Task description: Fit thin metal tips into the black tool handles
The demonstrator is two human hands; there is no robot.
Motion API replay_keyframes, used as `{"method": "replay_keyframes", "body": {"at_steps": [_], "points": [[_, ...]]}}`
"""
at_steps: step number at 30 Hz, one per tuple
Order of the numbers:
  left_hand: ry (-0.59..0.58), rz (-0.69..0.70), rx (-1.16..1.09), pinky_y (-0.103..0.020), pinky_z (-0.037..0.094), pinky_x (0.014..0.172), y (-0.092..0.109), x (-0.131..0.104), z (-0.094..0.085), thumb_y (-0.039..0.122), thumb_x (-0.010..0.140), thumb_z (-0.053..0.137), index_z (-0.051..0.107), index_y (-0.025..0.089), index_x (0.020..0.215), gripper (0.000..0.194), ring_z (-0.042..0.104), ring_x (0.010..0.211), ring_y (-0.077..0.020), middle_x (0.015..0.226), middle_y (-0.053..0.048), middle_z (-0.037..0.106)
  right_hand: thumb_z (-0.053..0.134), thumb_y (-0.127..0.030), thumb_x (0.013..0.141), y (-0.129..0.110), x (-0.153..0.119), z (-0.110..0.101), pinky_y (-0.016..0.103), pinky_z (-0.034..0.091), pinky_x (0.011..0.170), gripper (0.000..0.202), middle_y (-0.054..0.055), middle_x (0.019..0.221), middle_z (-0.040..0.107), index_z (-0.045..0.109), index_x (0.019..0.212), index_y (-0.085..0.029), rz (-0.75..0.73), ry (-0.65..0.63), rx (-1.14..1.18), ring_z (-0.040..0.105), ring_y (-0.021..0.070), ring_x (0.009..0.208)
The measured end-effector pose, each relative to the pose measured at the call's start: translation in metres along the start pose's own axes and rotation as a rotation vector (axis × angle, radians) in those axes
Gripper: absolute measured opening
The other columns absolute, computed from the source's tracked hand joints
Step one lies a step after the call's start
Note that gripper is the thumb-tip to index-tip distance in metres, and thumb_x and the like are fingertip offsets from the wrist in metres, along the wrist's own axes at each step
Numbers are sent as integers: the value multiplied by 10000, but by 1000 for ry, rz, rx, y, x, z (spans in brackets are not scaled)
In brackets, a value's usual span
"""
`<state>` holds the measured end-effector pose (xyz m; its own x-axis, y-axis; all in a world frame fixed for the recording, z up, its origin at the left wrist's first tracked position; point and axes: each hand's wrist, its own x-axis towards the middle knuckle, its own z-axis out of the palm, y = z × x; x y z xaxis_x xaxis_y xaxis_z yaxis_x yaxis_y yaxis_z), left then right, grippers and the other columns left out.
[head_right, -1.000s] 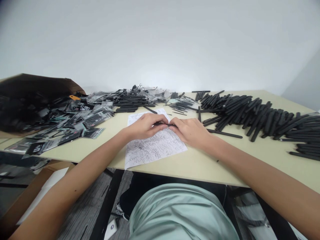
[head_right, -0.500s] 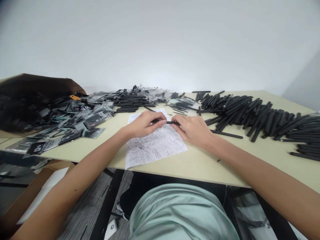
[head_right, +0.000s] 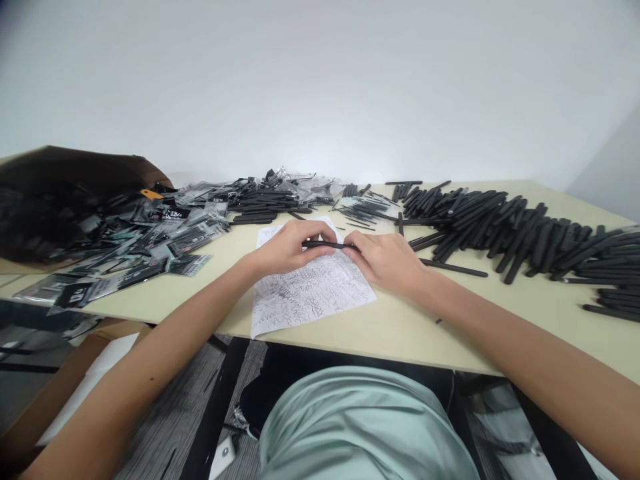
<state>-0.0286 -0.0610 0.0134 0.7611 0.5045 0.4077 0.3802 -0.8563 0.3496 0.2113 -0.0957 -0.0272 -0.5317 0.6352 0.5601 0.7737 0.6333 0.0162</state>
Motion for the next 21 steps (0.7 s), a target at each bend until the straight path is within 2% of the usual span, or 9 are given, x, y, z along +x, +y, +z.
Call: {"method": "replay_keyframes", "body": {"at_steps": [4,10,21], "points": [[14,-26,-31,-274,458,756,-1,1,2,339,999,551,651,186,1071,197,648,867,-168,997,-54,722,487,-361,1012,0,0,-1,295,352,589,219,39,876,754,623,1069,-199,11,68,-2,664,188,680],[-33,-65,9,-276,446,732,-1,1,2,335,1030,481,669,178,1105,257,649,805,-165,914,-55,732,506,-361,1010,1,0,-3,291,366,601,218,46,939,763,637,1065,-195,-11,103,8,675,185,716],[52,53,38,-263,468,770,-3,-1,1,339,973,605,709,193,1050,195,685,901,-169,1021,-36,763,356,-378,1055,-2,0,-1,297,325,570,358,69,813,751,643,1079,-166,-7,-12,-40,662,205,651]]}}
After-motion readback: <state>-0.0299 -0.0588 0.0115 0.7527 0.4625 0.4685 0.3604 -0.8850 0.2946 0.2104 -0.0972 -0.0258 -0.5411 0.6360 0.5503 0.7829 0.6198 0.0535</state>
